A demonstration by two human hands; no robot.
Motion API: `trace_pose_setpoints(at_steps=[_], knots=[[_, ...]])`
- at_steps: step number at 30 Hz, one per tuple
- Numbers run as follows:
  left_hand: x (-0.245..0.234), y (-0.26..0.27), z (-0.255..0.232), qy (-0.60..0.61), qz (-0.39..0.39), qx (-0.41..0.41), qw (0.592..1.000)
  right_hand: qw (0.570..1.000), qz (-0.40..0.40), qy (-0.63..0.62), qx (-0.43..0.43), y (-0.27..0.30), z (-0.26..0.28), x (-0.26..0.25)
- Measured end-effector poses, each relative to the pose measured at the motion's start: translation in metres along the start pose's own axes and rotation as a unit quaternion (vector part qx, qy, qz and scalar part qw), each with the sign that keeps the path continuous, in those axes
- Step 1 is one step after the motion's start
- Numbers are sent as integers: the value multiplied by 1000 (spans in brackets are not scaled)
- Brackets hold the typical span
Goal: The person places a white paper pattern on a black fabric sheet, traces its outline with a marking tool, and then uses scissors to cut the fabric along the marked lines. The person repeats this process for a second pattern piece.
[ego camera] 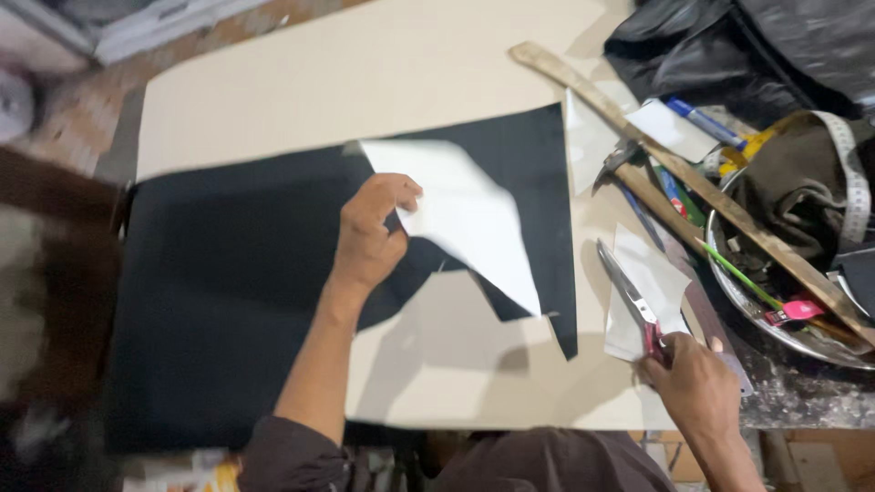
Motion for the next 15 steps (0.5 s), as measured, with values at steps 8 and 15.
trace_pose_setpoints(at_steps=[8, 15], knots=[[99, 35, 105, 109, 33, -62, 991, 973, -26, -228, 13, 2, 45, 4], [135, 59, 170, 196, 177, -50, 963, 757, 90, -598, 247, -56, 122, 47]])
Point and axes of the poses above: each hand's wrist, its own y-axis away from the middle knuckle, its own x-axis out of the palm, z = x × y, the point moved 3 cm from there along -y, towards the middle knuckle, and after that the axes turned 5 degrees about -z, right-handed, at the moved point
